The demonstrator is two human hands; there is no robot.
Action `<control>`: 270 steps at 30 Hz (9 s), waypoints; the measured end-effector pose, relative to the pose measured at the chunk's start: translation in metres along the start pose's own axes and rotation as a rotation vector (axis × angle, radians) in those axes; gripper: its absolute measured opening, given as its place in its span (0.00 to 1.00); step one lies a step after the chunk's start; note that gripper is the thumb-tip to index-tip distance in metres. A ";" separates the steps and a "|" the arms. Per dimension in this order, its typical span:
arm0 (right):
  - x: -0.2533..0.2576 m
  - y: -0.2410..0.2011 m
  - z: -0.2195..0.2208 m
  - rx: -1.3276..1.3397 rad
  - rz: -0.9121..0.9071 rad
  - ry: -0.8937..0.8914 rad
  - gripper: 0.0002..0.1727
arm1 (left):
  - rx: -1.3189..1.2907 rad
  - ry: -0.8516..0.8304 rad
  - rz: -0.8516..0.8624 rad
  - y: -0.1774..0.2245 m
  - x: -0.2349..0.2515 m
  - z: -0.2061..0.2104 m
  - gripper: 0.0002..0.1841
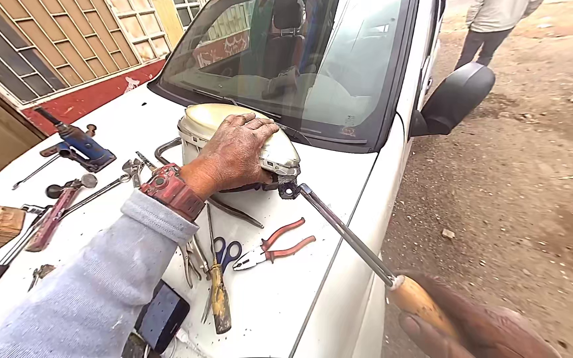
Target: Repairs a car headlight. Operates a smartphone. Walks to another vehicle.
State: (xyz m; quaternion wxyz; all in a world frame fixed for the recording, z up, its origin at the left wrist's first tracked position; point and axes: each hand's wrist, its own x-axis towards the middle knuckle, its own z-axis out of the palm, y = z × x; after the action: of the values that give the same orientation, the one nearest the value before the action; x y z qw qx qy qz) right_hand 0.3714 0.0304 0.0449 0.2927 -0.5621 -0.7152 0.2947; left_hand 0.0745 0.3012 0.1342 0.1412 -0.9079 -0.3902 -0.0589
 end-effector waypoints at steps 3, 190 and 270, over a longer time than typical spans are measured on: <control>0.001 -0.005 -0.007 -0.025 0.005 -0.020 0.27 | 0.012 -0.005 0.002 0.000 0.000 0.000 0.55; -0.006 -0.045 -0.028 -0.258 0.083 0.036 0.30 | 0.007 -0.071 -0.055 0.000 0.001 -0.010 0.60; -0.012 0.024 0.060 0.047 -0.029 0.343 0.28 | -0.016 -0.142 -0.073 -0.001 0.001 -0.010 0.61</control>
State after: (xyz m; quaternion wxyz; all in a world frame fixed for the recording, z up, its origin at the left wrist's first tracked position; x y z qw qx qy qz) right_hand 0.3435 0.0183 -0.0135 0.4275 -0.5868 -0.6558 0.2068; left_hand 0.0741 0.2992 0.1444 0.1036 -0.8962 -0.4315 -0.0025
